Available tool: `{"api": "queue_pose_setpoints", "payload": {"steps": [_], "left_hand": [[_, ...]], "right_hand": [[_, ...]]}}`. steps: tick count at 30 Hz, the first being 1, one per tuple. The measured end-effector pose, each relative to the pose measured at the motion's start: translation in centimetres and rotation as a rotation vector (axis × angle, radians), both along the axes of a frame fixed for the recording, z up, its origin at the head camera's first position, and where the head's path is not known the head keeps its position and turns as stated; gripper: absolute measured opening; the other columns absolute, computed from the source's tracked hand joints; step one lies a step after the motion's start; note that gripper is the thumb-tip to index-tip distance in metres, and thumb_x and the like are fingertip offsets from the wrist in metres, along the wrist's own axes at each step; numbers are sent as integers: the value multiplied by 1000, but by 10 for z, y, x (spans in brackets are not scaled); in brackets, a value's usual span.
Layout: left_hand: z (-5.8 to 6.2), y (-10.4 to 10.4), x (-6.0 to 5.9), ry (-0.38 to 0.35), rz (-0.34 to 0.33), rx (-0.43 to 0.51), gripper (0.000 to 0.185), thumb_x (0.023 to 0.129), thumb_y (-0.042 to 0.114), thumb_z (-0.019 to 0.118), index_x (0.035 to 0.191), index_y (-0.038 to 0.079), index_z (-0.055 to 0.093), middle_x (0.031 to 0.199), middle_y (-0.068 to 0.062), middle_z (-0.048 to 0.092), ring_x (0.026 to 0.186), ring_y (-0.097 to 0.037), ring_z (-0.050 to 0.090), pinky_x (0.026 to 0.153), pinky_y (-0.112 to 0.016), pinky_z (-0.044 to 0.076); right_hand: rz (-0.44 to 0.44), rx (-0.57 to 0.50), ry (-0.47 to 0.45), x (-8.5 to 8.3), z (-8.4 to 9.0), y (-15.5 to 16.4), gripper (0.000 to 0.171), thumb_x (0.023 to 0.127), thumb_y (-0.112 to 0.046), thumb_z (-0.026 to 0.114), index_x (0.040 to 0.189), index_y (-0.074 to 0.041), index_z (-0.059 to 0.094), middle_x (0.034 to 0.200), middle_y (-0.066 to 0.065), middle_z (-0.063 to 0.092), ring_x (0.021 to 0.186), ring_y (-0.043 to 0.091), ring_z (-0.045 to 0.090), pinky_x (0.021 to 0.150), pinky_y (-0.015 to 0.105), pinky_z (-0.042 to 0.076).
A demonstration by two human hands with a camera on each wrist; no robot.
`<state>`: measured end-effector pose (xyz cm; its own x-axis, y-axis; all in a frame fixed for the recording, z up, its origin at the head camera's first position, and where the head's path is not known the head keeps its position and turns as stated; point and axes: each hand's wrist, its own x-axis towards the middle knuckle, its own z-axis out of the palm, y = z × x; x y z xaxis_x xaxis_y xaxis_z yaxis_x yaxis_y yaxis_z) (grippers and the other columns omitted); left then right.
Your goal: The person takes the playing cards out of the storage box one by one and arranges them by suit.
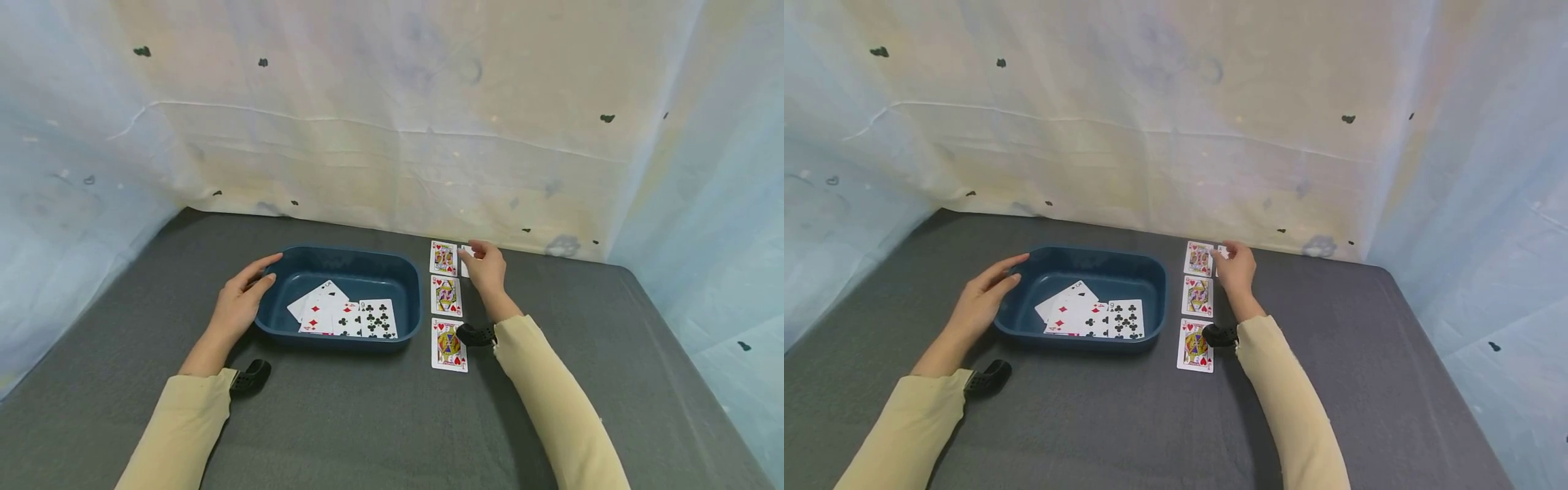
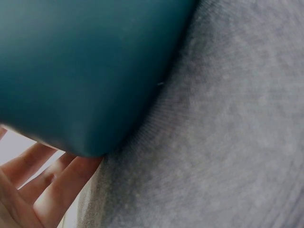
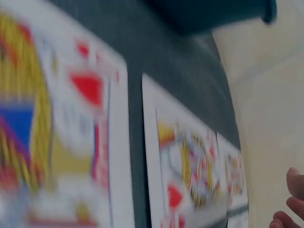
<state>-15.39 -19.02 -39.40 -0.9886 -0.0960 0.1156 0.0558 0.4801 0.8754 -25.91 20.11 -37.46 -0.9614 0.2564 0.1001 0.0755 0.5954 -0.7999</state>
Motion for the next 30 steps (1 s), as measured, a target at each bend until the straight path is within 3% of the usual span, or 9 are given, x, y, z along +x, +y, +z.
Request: {"api": "queue_pose_setpoints", "payload": {"steps": [7,16,23,30], "left_hand": [[0,2,-1,7,8,-4,44,103,35,43,145,25,44,139,-21,46,120,-39,45,95,-55,37],[0,5,-3,13,1,-4,43,103,33,42,145,23,44,142,-21,44,125,-40,43,99,-58,35],[-2,5,-4,22,2,4,43,103,34,42,145,23,44,141,-20,45,122,-38,45,98,-57,36],[-1,5,-5,17,5,-8,43,103,33,43,144,23,45,143,-21,43,126,-40,43,99,-57,36]], "right_hand": [[98,-216,45,9,17,-32,44,92,-25,66,130,-5,58,129,15,57,121,29,51,98,43,44],[194,-475,84,32,40,-85,37,90,-15,67,122,0,60,122,14,59,111,24,55,94,34,44],[289,-477,13,49,43,-126,34,87,-16,71,117,-2,64,117,11,62,103,21,56,89,32,47],[395,-389,-123,60,35,-162,40,87,-20,71,122,-6,62,126,12,58,114,25,52,97,39,44]]}}
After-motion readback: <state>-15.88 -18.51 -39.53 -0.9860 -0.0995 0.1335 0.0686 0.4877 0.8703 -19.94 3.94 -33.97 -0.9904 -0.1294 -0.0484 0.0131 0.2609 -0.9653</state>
